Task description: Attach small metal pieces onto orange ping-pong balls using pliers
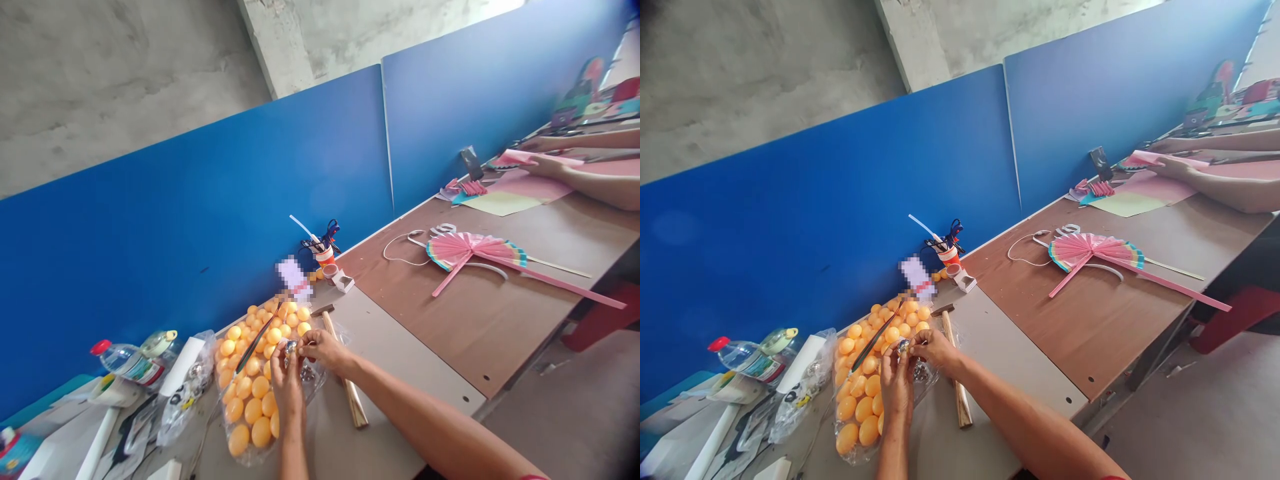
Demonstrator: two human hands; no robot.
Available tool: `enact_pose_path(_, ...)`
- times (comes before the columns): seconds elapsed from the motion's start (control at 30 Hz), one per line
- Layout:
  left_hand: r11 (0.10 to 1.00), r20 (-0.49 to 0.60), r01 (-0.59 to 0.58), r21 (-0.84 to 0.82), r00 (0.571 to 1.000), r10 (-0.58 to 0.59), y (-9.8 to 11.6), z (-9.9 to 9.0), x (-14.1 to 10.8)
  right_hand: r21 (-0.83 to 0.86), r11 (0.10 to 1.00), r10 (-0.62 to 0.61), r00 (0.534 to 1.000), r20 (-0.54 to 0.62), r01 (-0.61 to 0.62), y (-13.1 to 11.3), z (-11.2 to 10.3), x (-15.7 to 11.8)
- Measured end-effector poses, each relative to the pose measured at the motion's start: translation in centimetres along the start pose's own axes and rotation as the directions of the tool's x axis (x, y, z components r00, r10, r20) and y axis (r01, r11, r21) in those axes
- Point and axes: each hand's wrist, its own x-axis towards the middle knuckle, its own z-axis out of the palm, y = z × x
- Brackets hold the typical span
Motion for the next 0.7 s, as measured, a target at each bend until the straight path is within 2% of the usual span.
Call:
enact_pose_path(0.27,0.994,-0.019,-0.064,0.085,0.998,0.066,-0.72,-0.37,0.56,0.011,1.0,0.027,1.0,0.015,-0.027,-0.4,-0.03,-0.29)
enact_pose_path(0.53,0.996,-0.01,-0.046,0.082,0.999,0.046,-0.66,-0.32,0.54,0.088,0.996,0.017,0.999,0.028,-0.019,-0.1,0.06,-0.12)
enact_pose_path(0.7,0.989,0.0,-0.065,0.136,0.998,0.066,-0.3,-0.28,0.34,0.068,0.997,0.045,0.998,0.033,-0.047,-0.22,-0.07,-0.14)
